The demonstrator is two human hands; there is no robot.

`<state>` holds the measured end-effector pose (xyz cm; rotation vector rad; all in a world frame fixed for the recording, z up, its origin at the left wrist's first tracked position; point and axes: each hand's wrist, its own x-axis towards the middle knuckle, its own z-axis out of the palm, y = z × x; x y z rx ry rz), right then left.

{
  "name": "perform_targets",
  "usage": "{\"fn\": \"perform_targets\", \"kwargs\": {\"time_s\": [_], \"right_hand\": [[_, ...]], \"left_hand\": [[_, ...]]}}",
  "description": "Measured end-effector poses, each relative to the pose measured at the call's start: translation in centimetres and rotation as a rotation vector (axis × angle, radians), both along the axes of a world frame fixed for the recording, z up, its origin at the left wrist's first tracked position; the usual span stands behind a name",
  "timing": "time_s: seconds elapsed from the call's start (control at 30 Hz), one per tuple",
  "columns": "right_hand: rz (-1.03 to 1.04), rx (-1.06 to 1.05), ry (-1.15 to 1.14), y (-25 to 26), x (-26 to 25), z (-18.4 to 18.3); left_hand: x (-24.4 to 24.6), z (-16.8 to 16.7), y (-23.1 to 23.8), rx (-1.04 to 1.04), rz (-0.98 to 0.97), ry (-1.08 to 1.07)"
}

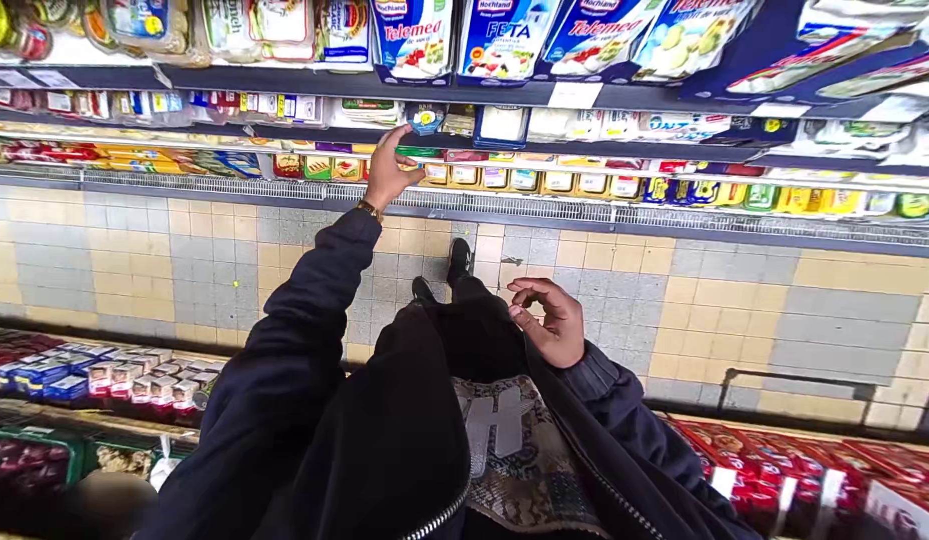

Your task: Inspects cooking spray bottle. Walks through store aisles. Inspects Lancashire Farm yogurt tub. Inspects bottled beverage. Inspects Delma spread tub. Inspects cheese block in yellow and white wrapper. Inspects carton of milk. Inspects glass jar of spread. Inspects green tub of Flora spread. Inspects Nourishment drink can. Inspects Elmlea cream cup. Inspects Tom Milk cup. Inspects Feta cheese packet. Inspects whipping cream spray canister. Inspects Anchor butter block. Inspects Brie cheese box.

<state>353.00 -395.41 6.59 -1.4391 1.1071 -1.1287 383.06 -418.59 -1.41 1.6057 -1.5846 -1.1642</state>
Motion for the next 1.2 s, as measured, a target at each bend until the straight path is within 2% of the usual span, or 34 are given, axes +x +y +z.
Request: {"fn": "perform_targets", "kwargs": {"time_s": [0.17, 0.33, 0.53, 0.73, 0.8, 1.03, 1.2], "right_hand": [[0.027, 0.029, 0.043, -1.9, -2.4, -0.8], [0.046, 0.053, 0.064, -3.4, -4.3, -1.3], [0.076, 0.057, 0.062, -4.8, -5.8, -1.6], [0.102, 0.054, 0.073, -5.8, -6.6, -1.8], [0.114, 0.055, 0.071, -6.1, -6.7, -1.9], [0.171, 0.045, 0.080, -6.5, -6.4, -2.2], [0.207, 0.030, 0.099, -6.6, -6.0, -2.6]], "left_hand": [[-1.3, -4.9, -6.6, 0.074, 0.029, -0.173], [-2.7, -6.3, -10.6, 0.182, -0.047, -0.531], [-3.9, -7.7, -13.1, 0.276, -0.128, -0.742], [-4.1, -8.0, -12.9, 0.129, -0.113, -0.738], [-4.1, -7.8, -12.6, 0.138, -0.112, -0.752], [-3.5, -4.8, -10.3, 0.212, -0.236, -0.913], [-2.5, -3.0, -6.6, 0.108, -0.286, -0.933]]}}
